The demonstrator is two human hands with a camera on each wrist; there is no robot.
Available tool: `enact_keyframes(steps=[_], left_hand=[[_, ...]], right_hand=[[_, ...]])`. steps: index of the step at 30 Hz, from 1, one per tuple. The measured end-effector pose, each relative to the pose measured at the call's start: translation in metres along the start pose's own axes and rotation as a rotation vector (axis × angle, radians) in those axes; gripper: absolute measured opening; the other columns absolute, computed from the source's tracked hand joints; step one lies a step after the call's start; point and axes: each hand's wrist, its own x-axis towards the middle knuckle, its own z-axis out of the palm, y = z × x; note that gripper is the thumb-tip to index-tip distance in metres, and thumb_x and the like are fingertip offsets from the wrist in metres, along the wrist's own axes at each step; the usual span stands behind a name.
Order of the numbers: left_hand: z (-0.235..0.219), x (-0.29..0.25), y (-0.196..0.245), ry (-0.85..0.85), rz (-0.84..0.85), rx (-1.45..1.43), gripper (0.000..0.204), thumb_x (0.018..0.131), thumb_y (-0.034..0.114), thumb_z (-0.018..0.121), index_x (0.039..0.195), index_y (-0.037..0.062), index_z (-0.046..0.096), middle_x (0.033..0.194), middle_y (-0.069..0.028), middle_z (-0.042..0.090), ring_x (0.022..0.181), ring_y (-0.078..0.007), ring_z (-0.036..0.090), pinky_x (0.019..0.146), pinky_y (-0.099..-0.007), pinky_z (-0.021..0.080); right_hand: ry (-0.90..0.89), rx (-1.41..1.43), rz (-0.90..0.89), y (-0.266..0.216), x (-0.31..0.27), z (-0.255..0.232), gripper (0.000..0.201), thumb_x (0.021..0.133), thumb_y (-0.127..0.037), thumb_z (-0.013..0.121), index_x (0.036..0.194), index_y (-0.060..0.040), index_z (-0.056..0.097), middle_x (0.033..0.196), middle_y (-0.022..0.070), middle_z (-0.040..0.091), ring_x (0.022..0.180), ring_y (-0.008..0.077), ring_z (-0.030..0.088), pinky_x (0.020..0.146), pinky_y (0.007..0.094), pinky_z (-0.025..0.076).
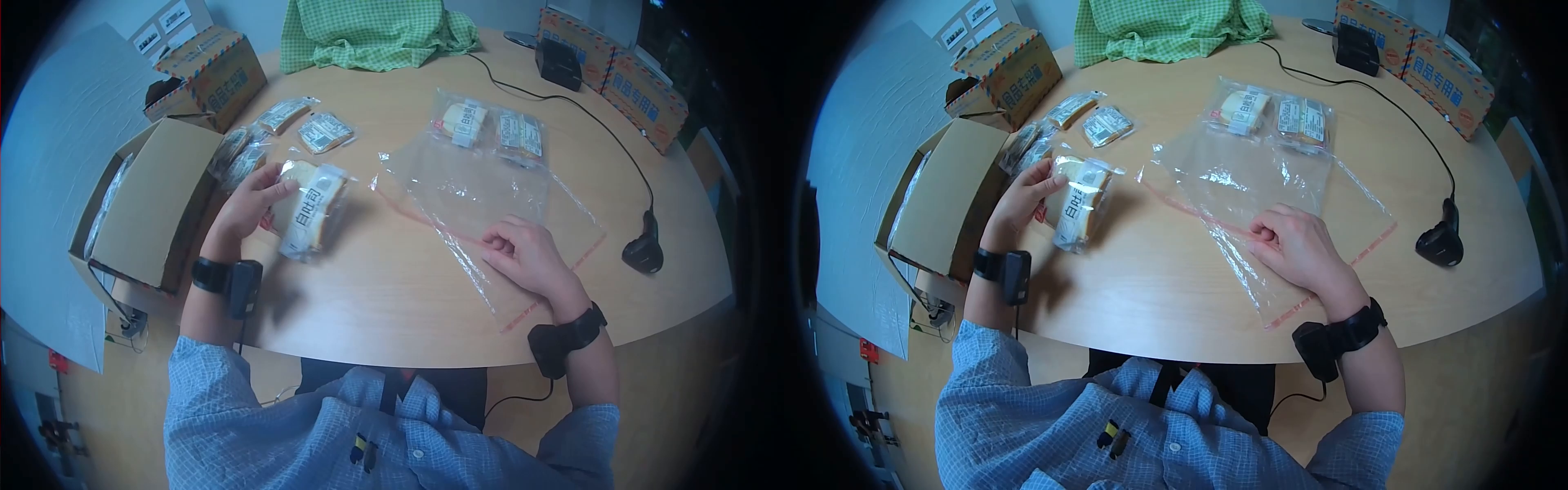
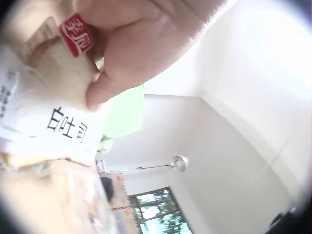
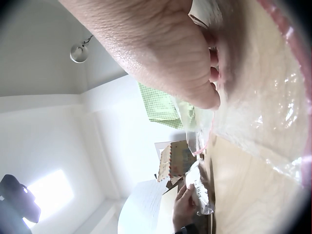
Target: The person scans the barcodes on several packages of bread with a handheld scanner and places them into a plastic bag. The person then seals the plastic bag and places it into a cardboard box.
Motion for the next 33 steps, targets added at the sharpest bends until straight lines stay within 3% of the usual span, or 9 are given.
enact_keyframes(steps=[4,9,10,14,19,24,28,30,33], left_hand=[[0.045,-0.019,0.028,-0.202,-0.063,-0.196,0.044,0.085,0.032,0.057,0.12,0.0053,0.05,0.081,0.0041,0.059,0.051,0.0015,0.044,0.04,-0.0144,0.031],[0.104,-0.017,0.049,-0.42,-0.046,-0.375,0.041,0.089,0.031,0.053,0.119,0.0042,0.048,0.084,0.0031,0.058,0.059,0.0006,0.048,0.042,-0.0154,0.033],[0.106,-0.012,0.049,-0.462,-0.111,-0.404,0.039,0.089,0.022,0.054,0.12,0.0004,0.046,0.101,-0.004,0.058,0.085,-0.0074,0.058,0.07,-0.0204,0.05],[0.136,-0.006,0.052,-0.641,-0.199,-0.414,0.04,0.09,0.018,0.051,0.125,0.001,0.041,0.101,-0.0045,0.058,0.078,-0.0051,0.06,0.057,-0.0173,0.05],[0.174,0.016,0.054,-0.618,-0.365,-0.619,0.037,0.092,0.012,0.043,0.125,-0.0037,0.037,0.107,-0.0141,0.055,0.09,-0.0191,0.061,0.07,-0.0301,0.053],[0.188,0.049,0.047,-0.69,-0.374,-0.652,0.041,0.092,0.012,0.043,0.129,-0.0009,0.033,0.104,-0.0143,0.055,0.089,-0.0208,0.061,0.068,-0.0333,0.054],[0.187,0.07,0.041,-0.43,-0.192,-0.465,0.056,0.088,0.013,0.046,0.137,0.0013,0.022,0.101,-0.014,0.056,0.077,-0.017,0.059,0.06,-0.0305,0.05],[0.187,0.073,0.043,-0.213,0.029,-0.354,0.06,0.086,0.013,0.048,0.138,0.0017,0.02,0.099,-0.0148,0.057,0.072,-0.0176,0.057,0.055,-0.0305,0.048],[0.19,0.063,0.054,-0.145,0.091,-0.136,0.06,0.086,0.015,0.047,0.137,-0.0007,0.02,0.095,-0.0191,0.058,0.076,-0.0222,0.058,0.063,-0.0313,0.049]], right_hand=[[0.005,0.009,0.001,0.002,0.001,0.002,0.016,0.07,-0.014,0.065,0.08,-0.0025,0.061,0.071,0.0085,0.057,0.065,0.0224,0.058,0.061,0.0319,0.047],[0.005,0.003,0.016,0.002,0.0,0.002,0.017,0.069,-0.015,0.066,0.08,-0.0022,0.061,0.071,0.009,0.057,0.065,0.0219,0.058,0.061,0.032,0.046],[0.003,0.003,0.012,0.001,0.0,0.001,0.017,0.069,-0.015,0.066,0.08,-0.0022,0.061,0.071,0.009,0.057,0.065,0.0219,0.058,0.061,0.032,0.046],[-0.003,-0.023,-0.012,-0.001,0.002,0.0,0.018,0.069,-0.014,0.066,0.081,-0.0017,0.061,0.073,0.0109,0.058,0.068,0.0271,0.058,0.062,0.0342,0.047],[0.08,-0.062,-0.043,0.006,0.001,0.005,0.022,0.07,-0.015,0.066,0.087,-0.0016,0.06,0.076,0.0139,0.06,0.07,0.0325,0.059,0.063,0.0369,0.047],[0.053,-0.038,0.023,0.006,0.002,0.003,0.032,0.072,-0.017,0.066,0.098,-0.0015,0.056,0.067,0.0122,0.06,0.063,0.0293,0.06,0.059,0.0365,0.047],[0.005,-0.025,0.17,0.001,0.002,0.0,0.05,0.072,-0.018,0.066,0.116,-0.0024,0.047,0.066,0.0088,0.058,0.06,0.0246,0.059,0.058,0.0347,0.047],[-0.001,0.006,0.148,0.002,0.0,0.001,0.066,0.072,-0.018,0.066,0.128,-0.0027,0.035,0.065,0.0063,0.056,0.058,0.0213,0.057,0.057,0.0333,0.046],[0.011,-0.015,0.131,0.006,0.0,0.003,0.068,0.072,-0.018,0.067,0.129,-0.0006,0.033,0.066,0.0053,0.056,0.059,0.02,0.057,0.058,0.0327,0.047]])
